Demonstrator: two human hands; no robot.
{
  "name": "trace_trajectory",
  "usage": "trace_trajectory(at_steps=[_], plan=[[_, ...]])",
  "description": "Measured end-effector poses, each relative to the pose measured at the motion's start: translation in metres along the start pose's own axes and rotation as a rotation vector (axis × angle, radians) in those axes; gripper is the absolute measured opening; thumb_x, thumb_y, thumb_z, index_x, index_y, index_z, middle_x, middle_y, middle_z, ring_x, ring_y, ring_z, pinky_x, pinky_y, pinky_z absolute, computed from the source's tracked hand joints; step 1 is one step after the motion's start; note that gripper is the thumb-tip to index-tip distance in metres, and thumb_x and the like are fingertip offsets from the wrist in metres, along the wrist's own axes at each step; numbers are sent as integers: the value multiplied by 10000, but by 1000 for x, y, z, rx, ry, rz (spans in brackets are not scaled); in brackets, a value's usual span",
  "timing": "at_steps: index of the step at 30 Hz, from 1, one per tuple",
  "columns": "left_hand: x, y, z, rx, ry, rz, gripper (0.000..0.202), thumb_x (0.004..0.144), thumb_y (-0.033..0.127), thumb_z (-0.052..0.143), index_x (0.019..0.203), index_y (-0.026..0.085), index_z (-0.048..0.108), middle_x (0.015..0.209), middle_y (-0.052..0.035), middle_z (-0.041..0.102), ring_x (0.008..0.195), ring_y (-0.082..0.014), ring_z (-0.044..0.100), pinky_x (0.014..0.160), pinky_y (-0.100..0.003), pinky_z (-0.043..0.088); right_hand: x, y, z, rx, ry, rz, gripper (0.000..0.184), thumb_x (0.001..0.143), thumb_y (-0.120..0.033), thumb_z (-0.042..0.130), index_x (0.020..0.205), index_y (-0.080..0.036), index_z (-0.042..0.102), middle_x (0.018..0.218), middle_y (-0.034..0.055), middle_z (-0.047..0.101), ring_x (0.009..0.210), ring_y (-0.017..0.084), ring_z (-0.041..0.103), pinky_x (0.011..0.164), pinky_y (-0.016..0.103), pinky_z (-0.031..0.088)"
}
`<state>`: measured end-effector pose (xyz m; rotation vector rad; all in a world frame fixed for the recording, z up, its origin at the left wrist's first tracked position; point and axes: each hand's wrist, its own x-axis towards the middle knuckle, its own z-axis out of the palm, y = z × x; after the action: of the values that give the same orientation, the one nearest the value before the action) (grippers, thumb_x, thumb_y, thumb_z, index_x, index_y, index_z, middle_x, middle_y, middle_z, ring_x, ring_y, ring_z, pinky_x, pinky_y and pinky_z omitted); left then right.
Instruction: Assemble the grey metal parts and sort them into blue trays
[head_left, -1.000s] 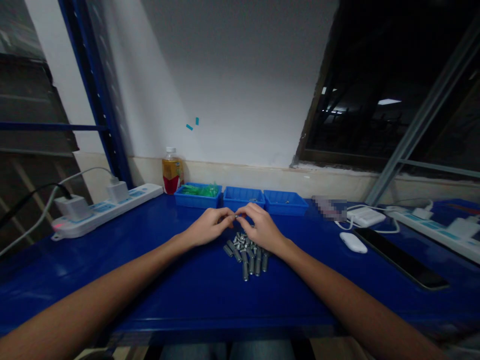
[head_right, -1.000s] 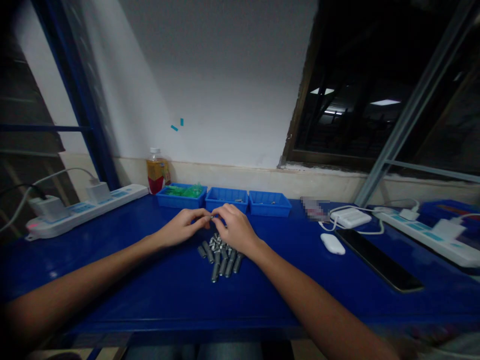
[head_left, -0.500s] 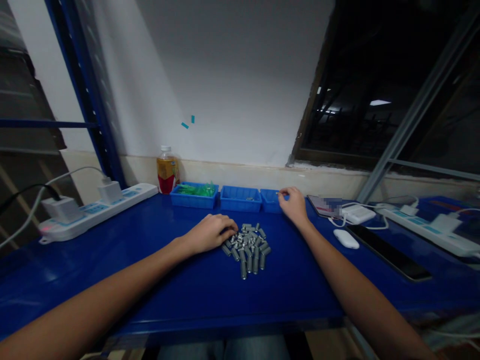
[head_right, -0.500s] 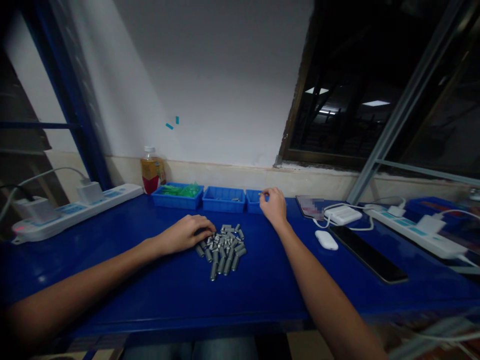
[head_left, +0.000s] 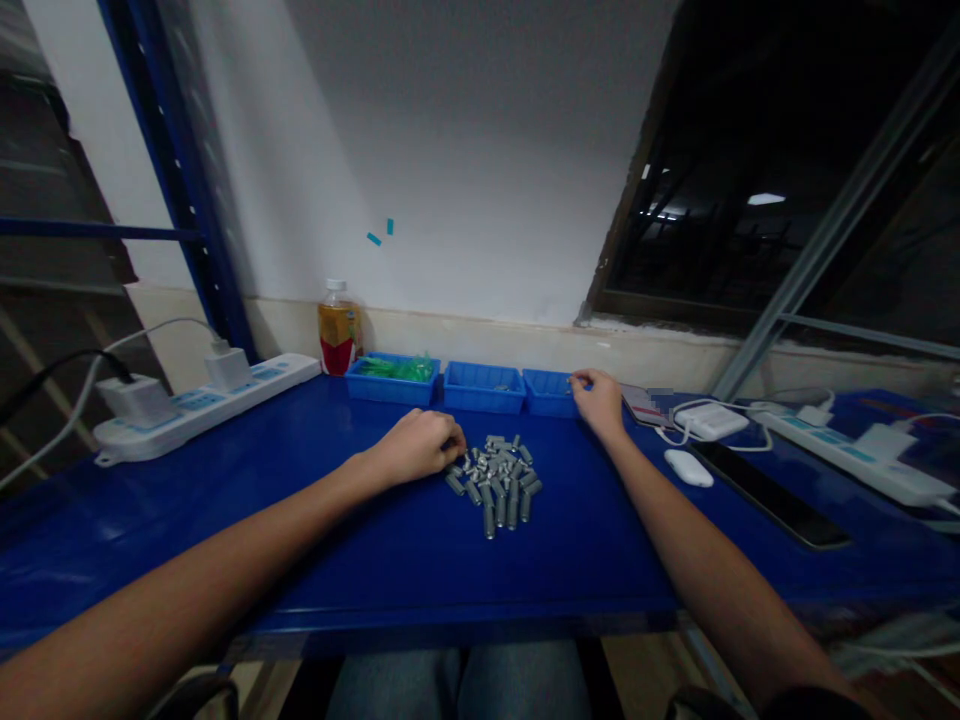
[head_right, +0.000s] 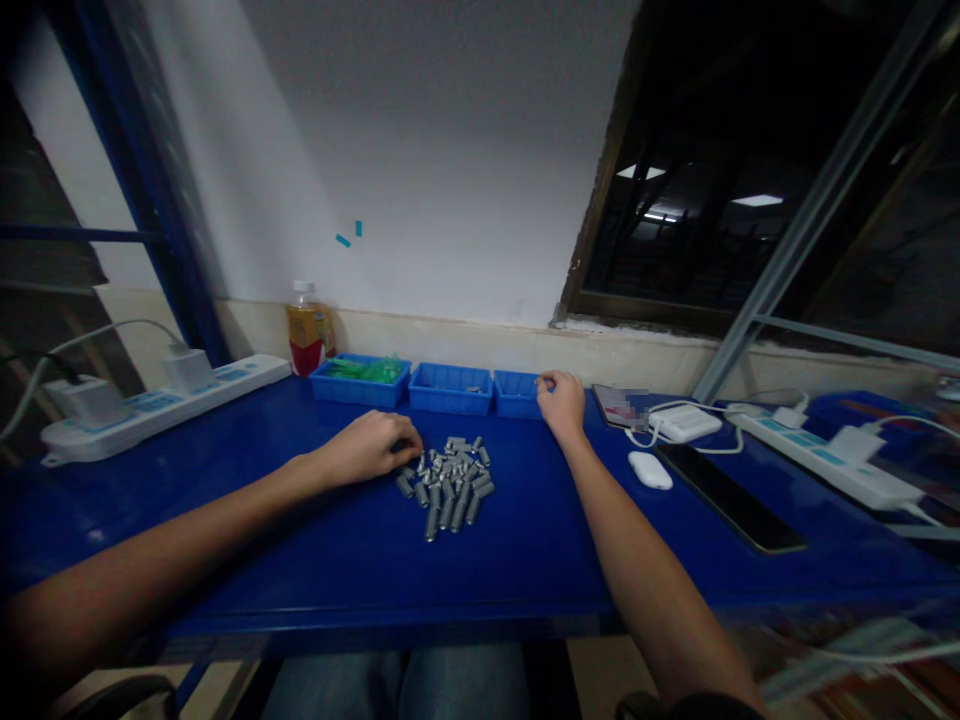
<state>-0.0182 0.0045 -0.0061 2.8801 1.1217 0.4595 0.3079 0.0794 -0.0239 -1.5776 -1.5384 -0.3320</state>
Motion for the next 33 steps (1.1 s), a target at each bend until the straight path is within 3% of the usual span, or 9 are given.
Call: trace_trajectory(at_steps=[6,9,13,16,23,28,33], plan=[[2,-1,-2,-26,119,-131,216,819,258,482,856,196,685,873,-44,696,792,-178,630,700,-248,437,-6,-20,-9,-76,22,-35,293,813,-288,465,930,-117,673,839,111,663,860,242,534,825,354,350],[4,-2,-2,-48,220,-176,231,835,274,465,840,191,680,861,-49,691,792,-183,625,706,-263,440,-18,-56,-16,31,-27,-168,243,833,-283,471,888,-140,660,814,90,653,843,222,537,802,332,356],[5,-2,-2,-95,309,-204,231,839,268,461,828,172,671,866,-61,689,805,-187,622,728,-279,441,-51,-119,-19,162,-239,-417,191,828,-316,538,931,-181,624,797,35,636,828,194,536,757,310,355],[5,-1,-3,-141,366,-226,211,826,254,475,850,159,662,868,-62,690,802,-186,623,732,-280,442,-74,-146,-17,192,-344,-509,260,797,-350,597,991,-176,599,839,34,635,835,192,536,740,306,358],[4,5,1,-153,350,-236,192,825,256,481,833,169,651,847,-45,689,784,-188,624,710,-277,446,-79,-148,-15,182,-333,-472,131,849,-234,508,848,-178,626,818,51,641,819,183,548,755,305,376],[4,16,2,-141,420,-222,192,842,255,473,862,162,640,862,-51,684,799,-179,622,726,-264,446,-83,-154,-10,316,-413,-340,102,805,-222,544,829,-178,633,748,19,647,745,159,574,723,276,400],[6,11,-3,-140,305,-226,201,843,248,462,875,161,640,850,-52,687,767,-174,622,680,-251,433,-86,-154,-6,323,-461,-340,103,793,-195,544,835,-172,636,770,24,656,766,161,584,728,273,402]])
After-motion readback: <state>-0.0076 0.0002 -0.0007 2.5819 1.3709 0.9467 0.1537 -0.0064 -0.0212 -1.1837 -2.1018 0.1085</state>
